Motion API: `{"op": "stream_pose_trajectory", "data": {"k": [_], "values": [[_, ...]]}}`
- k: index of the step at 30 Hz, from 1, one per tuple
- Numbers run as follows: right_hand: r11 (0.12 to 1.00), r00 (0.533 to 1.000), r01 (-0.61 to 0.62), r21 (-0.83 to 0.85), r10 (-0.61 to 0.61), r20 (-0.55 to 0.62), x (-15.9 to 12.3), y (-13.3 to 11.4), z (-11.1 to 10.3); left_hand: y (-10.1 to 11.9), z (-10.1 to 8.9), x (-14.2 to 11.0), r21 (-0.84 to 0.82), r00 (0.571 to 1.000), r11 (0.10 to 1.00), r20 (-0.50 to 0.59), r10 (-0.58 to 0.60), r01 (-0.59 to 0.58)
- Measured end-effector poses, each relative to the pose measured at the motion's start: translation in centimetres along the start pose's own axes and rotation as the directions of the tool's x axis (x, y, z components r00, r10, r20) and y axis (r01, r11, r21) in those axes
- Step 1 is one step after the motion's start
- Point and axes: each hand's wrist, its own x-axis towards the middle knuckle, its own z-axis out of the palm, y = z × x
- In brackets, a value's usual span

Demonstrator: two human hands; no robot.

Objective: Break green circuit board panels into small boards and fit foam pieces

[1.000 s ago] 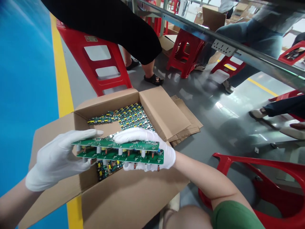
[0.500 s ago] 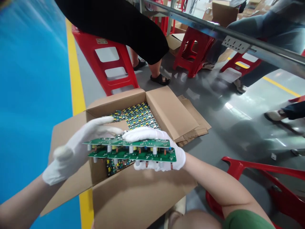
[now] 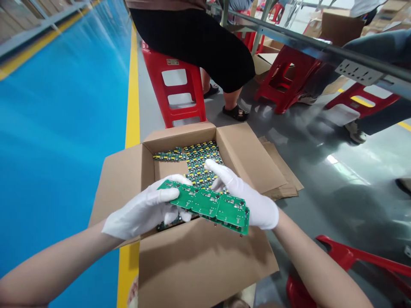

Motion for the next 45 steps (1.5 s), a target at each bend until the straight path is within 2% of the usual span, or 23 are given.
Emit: {"op": "stream_pose_trajectory", "data": {"k": [3, 5, 7, 10, 12, 14, 16, 18, 20, 22, 25, 28, 31, 34, 38, 42, 44, 45], "values": [[0.98, 0.976, -0.196, -0.035, 0.192, -0.101, 0.3, 0.8, -1.7, -0.2, -0.2, 0.3, 0.146, 0.994, 0.987, -0.074, 0.078, -0.067], [0.97, 0.958, -0.241, -0.005, 0.237, -0.16, 0.5, 0.7, -2.1, -0.3, -0.3, 0.5, 0.317, 0.975, 0.943, -0.155, 0.157, -0.101], [0.972, 0.973, -0.214, -0.093, 0.204, -0.107, 0.8, 0.3, -1.4, -0.5, -0.4, 0.8, 0.496, 0.944, 0.862, -0.223, 0.244, -0.106], [0.909, 0.99, -0.131, -0.395, 0.142, -0.002, 1.4, -0.2, 0.5, -0.9, -0.6, 1.3, 0.621, 0.92, 0.78, -0.258, 0.295, -0.076], [0.845, 0.993, -0.108, -0.523, 0.118, -0.014, 1.7, -0.3, 1.7, -1.1, -0.8, 1.6, 0.637, 0.931, 0.769, -0.246, 0.271, -0.055], [0.818, 0.992, -0.125, -0.562, 0.121, -0.045, 1.9, -0.2, 2.3, -1.2, -1.1, 1.7, 0.695, 0.929, 0.717, -0.233, 0.288, -0.048], [0.825, 0.987, -0.162, -0.542, 0.143, -0.076, 1.8, 0.0, 2.5, -1.0, -1.4, 1.8, 0.768, 0.911, 0.638, -0.222, 0.346, -0.055], [0.864, 0.968, -0.248, -0.437, 0.236, -0.083, 1.6, 0.1, 2.4, -0.7, -1.5, 1.9, 0.782, 0.907, 0.62, -0.217, 0.361, -0.059], [0.893, 0.931, -0.36, -0.27, 0.362, -0.044, 1.5, 0.4, 2.3, -0.6, -1.6, 2.1, 0.728, 0.928, 0.682, -0.207, 0.31, -0.066], [0.901, 0.908, -0.414, -0.13, 0.418, 0.004, 1.6, 0.8, 2.3, -0.7, -1.8, 2.3, 0.654, 0.949, 0.753, -0.185, 0.256, -0.076], [0.944, 0.944, -0.327, -0.041, 0.328, 0.024, 1.8, 1.5, 2.4, -1.3, -1.9, 2.8, 0.582, 0.962, 0.81, -0.175, 0.211, -0.072], [0.974, 0.973, -0.228, -0.015, 0.228, 0.031, 2.0, 1.9, 2.9, -2.0, -2.2, 3.5, 0.604, 0.953, 0.795, -0.214, 0.217, -0.045], [0.969, 0.969, -0.243, 0.05, 0.245, -0.043, 2.2, 2.0, 3.9, -2.4, -2.4, 4.0, 0.706, 0.924, 0.705, -0.226, 0.308, -0.063], [0.944, 0.941, -0.302, 0.135, 0.318, -0.114, 2.4, 1.9, 4.7, -2.2, -2.3, 4.1, 0.836, 0.889, 0.544, -0.188, 0.418, -0.079], [0.94, 0.924, -0.331, 0.086, 0.341, -0.174, 2.7, 1.4, 5.3, -2.0, -2.0, 3.8, 0.924, 0.838, 0.368, -0.122, 0.532, -0.099], [0.906, 0.891, -0.423, 0.027, 0.421, -0.171, 2.8, 1.1, 5.5, -2.5, -2.1, 3.9, 0.952, 0.831, 0.291, -0.081, 0.551, -0.1], [0.874, 0.866, -0.484, 0.038, 0.484, -0.124, 2.8, 1.4, 5.5, -2.6, -2.5, 4.1, 0.951, 0.821, 0.295, -0.094, 0.563, -0.094], [0.867, 0.862, -0.494, 0.067, 0.499, -0.087, 2.7, 1.6, 5.3, -2.6, -2.8, 4.2, 0.942, 0.82, 0.325, -0.125, 0.559, -0.078]]}}
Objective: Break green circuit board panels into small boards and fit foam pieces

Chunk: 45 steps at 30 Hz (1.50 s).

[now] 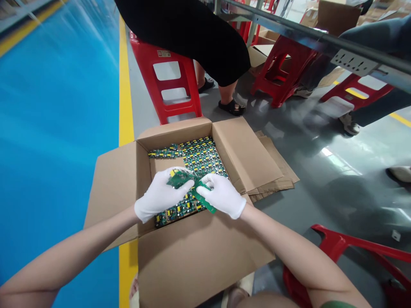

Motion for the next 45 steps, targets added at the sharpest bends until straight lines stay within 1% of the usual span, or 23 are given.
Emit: {"op": "stream_pose_trajectory", "data": {"k": [2, 4, 6, 7, 8, 9, 11, 13, 15, 16, 18, 21, 24, 26, 28, 29, 31, 33, 34, 35, 39, 42, 45], "values": [[0.995, 0.998, 0.001, 0.096, -0.007, 0.063, 0.3, 0.7, -0.7, -0.5, -0.4, 0.3, -0.069, 0.994, 0.992, 0.025, -0.106, 0.107], [0.975, 0.998, 0.02, 0.221, -0.034, 0.058, 0.5, 1.2, -1.9, -0.8, -0.9, 0.6, -0.138, 0.972, 0.97, 0.147, -0.182, 0.203], [0.94, 0.998, 0.057, 0.335, -0.065, 0.015, 0.5, 1.3, -3.1, -0.9, -1.3, 0.8, -0.161, 0.934, 0.958, 0.306, -0.182, 0.239], [0.929, 0.997, 0.073, 0.363, -0.077, -0.002, 0.5, 1.0, -3.6, -0.8, -1.4, 0.8, -0.152, 0.913, 0.959, 0.37, -0.169, 0.239], [0.93, 0.996, 0.091, 0.355, -0.091, -0.017, 0.4, 0.6, -3.9, -0.7, -1.5, 0.8, -0.139, 0.897, 0.963, 0.414, -0.155, 0.231], [0.946, 0.993, 0.114, 0.303, -0.111, -0.026, 0.3, 0.1, -4.1, -0.5, -1.4, 0.8, -0.129, 0.885, 0.967, 0.442, -0.143, 0.221], [0.977, 0.983, 0.182, 0.108, -0.181, -0.022, 0.3, -1.0, -3.9, 0.0, -1.3, 0.8, -0.125, 0.863, 0.97, 0.491, -0.121, 0.207], [0.96, 0.962, 0.273, -0.061, -0.272, 0.028, 0.4, -2.1, -3.1, 0.3, -1.1, 0.8, -0.13, 0.819, 0.969, 0.564, -0.103, 0.211], [0.931, 0.94, 0.341, -0.131, -0.334, 0.069, 0.7, -2.8, -2.3, 0.4, -1.0, 0.8, -0.109, 0.79, 0.974, 0.605, -0.093, 0.199], [0.924, 0.936, 0.353, -0.15, -0.346, 0.069, 0.8, -3.0, -2.0, 0.4, -1.0, 0.8, -0.088, 0.787, 0.98, 0.611, -0.087, 0.177], [0.919, 0.936, 0.351, -0.178, -0.349, 0.044, 1.1, -3.0, -1.6, 0.2, -1.0, 0.8, -0.041, 0.795, 0.993, 0.603, -0.065, 0.113], [0.929, 0.939, 0.333, -0.161, -0.343, -0.036, 1.2, -2.7, -1.5, 0.1, -1.2, 0.7, -0.045, 0.797, 0.998, 0.604, -0.016, 0.054], [0.937, 0.93, 0.32, -0.137, -0.339, -0.145, 1.0, -2.2, -1.4, 0.2, -1.2, 0.5, -0.113, 0.829, 0.993, 0.557, 0.035, 0.034], [0.934, 0.916, 0.312, -0.175, -0.344, -0.206, 0.8, -2.0, -1.2, 0.2, -0.9, 0.3, -0.112, 0.858, 0.994, 0.511, 0.05, 0.009], [0.918, 0.891, 0.313, -0.245, -0.373, -0.259, 0.6, -1.8, -0.9, 0.1, -0.5, 0.1, -0.067, 0.89, 0.998, 0.455, 0.041, -0.011], [0.903, 0.871, 0.323, -0.283, -0.401, -0.284, 0.5, -1.7, -0.8, 0.1, -0.2, 0.1, -0.043, 0.906, 0.999, 0.422, 0.036, -0.02], [0.855, 0.81, 0.372, -0.363, -0.489, -0.322, 0.3, -1.5, -0.5, 0.0, 0.1, 0.0, -0.013, 0.933, 0.999, 0.357, 0.033, -0.031], [0.775, 0.732, 0.443, -0.451, -0.603, -0.318, 0.2, -1.3, -0.2, -0.1, 0.3, 0.0, 0.003, 0.946, 0.999, 0.321, 0.042, -0.046], [0.733, 0.7, 0.471, -0.491, -0.649, -0.299, 0.1, -1.1, -0.1, -0.2, 0.3, 0.0, 0.011, 0.948, 0.998, 0.315, 0.053, -0.059], [0.696, 0.678, 0.489, -0.526, -0.683, -0.273, 0.1, -1.0, -0.1, -0.2, 0.2, 0.0, 0.021, 0.947, 0.997, 0.315, 0.062, -0.072], [0.583, 0.634, 0.476, -0.658, -0.746, -0.203, -0.1, -0.6, 0.1, -0.2, 0.0, 0.1, 0.061, 0.947, 0.992, 0.308, 0.09, -0.114], [0.479, 0.597, 0.456, -0.75, -0.79, -0.142, -0.2, -0.3, 0.1, -0.2, 0.0, 0.1, 0.085, 0.954, 0.987, 0.281, 0.104, -0.133], [0.427, 0.606, 0.427, -0.797, -0.789, -0.098, -0.3, -0.1, 0.2, -0.3, 0.2, 0.1, 0.103, 0.961, 0.983, 0.247, 0.123, -0.153]]}}
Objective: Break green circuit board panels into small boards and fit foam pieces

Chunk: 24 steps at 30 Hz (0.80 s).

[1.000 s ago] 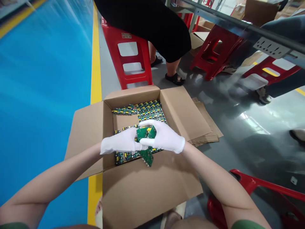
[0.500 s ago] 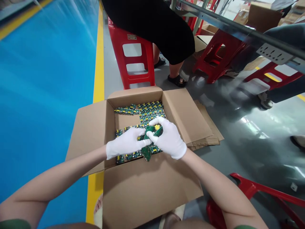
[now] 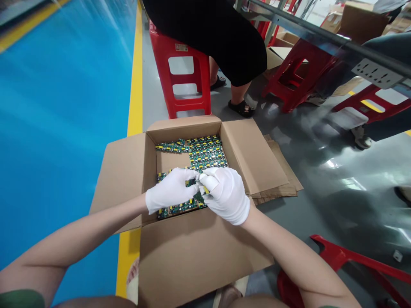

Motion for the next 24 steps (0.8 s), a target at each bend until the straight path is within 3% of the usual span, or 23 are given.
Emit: {"op": "stream_pose_trajectory", "data": {"k": [5, 7, 9, 11, 13, 16, 19, 24], "values": [[0.993, 0.997, -0.028, 0.113, 0.035, -0.062, 0.1, -0.2, -0.3, 0.1, 0.1, 0.0, -0.007, 1.0, 1.0, -0.005, 0.012, -0.012], [0.961, 0.984, -0.112, 0.253, 0.143, -0.107, 0.5, -0.3, -0.9, 0.3, -0.3, 0.1, -0.031, 1.0, 0.999, -0.003, 0.012, -0.012], [0.871, 0.932, -0.286, 0.4, 0.349, -0.095, 1.1, -0.5, -1.8, 0.7, -1.0, 0.1, -0.051, 1.0, 0.999, -0.006, 0.003, -0.003], [0.722, 0.838, -0.456, 0.52, 0.546, -0.023, 1.7, -0.6, -2.5, 1.2, -1.6, 0.1, -0.06, 1.0, 0.998, -0.007, -0.006, 0.006], [0.584, 0.761, -0.541, 0.605, 0.646, 0.057, 2.1, -0.7, -2.7, 1.6, -2.1, 0.1, -0.066, 1.0, 0.998, -0.021, -0.006, 0.005], [0.464, 0.713, -0.583, 0.667, 0.686, 0.146, 2.5, -0.7, -2.4, 2.1, -2.3, 0.0, -0.039, 0.997, 0.999, -0.082, 0.014, -0.018], [0.405, 0.706, -0.594, 0.695, 0.677, 0.208, 2.5, -0.5, -1.9, 2.3, -2.2, -0.3, 0.007, 0.992, 0.998, -0.11, 0.058, -0.058], [0.45, 0.726, -0.637, 0.626, 0.623, 0.291, 2.6, 0.2, -2.0, 2.3, -2.1, -0.5, 0.047, 0.996, 0.998, -0.079, 0.04, -0.037]]}}
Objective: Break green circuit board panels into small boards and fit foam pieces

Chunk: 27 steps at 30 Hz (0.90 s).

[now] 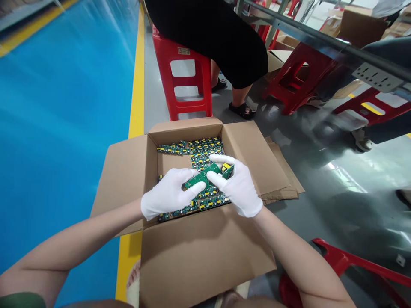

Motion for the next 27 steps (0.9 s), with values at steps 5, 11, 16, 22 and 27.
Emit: {"op": "stream_pose_trajectory", "data": {"k": [5, 11, 16, 22, 27], "values": [[0.996, 0.997, 0.074, -0.047, -0.076, -0.035, 0.2, -0.1, 0.2, -0.3, 0.3, 0.1, -0.023, 0.999, 0.999, 0.03, -0.029, 0.03], [0.969, 0.957, 0.196, -0.151, -0.223, -0.188, -0.2, 0.0, 1.4, -0.1, 0.4, 0.3, 0.015, 0.998, 0.999, -0.048, -0.039, 0.04], [0.863, 0.835, 0.43, -0.265, -0.492, -0.247, 0.0, 0.4, 1.9, -0.8, 0.4, 0.5, -0.044, 0.988, 0.994, -0.107, -0.107, 0.103], [0.947, 0.993, 0.084, 0.311, -0.053, -0.109, 1.5, 1.5, 0.4, -2.5, -0.3, 0.9, -0.609, 0.931, 0.729, 0.041, -0.363, 0.312], [0.879, 0.951, -0.188, 0.437, 0.053, 0.303, 2.0, 2.7, -0.1, -3.1, -1.6, 1.4, -0.801, 0.902, 0.494, 0.126, -0.413, 0.338]]}}
